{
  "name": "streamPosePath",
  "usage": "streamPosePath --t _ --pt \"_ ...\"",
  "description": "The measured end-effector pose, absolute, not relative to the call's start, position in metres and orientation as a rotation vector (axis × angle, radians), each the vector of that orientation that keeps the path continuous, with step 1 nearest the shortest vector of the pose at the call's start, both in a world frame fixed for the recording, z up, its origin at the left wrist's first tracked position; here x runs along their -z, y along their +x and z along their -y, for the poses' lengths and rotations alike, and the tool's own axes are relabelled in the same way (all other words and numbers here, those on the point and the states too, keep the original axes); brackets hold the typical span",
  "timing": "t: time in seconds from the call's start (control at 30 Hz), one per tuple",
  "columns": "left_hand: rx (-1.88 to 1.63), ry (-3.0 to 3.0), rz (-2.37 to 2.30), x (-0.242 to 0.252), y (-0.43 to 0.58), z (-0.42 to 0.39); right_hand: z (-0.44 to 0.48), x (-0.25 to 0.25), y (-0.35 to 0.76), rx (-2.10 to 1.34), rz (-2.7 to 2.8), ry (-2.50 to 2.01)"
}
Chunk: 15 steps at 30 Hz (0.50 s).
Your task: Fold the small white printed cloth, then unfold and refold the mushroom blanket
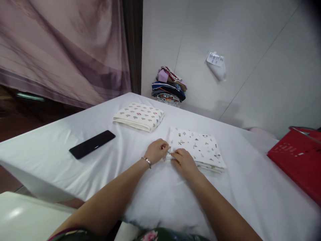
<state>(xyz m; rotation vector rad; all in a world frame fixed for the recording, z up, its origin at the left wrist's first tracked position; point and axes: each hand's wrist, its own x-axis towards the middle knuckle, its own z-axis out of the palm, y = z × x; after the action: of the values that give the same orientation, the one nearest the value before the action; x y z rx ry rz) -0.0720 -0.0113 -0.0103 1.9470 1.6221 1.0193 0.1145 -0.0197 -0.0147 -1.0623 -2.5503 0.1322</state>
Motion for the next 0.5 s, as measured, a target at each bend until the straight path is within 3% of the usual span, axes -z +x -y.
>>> streamPosePath --t 0.2,0.5 --pt "-0.806 1.901 -1.54 0.022 -0.067 0.011 0.017 0.004 0.119 -0.31 2.393 -1.063" --pt "-0.708 1.922 -1.506 0.018 -0.073 0.006 0.025 0.008 0.125 -0.188 2.468 -1.011"
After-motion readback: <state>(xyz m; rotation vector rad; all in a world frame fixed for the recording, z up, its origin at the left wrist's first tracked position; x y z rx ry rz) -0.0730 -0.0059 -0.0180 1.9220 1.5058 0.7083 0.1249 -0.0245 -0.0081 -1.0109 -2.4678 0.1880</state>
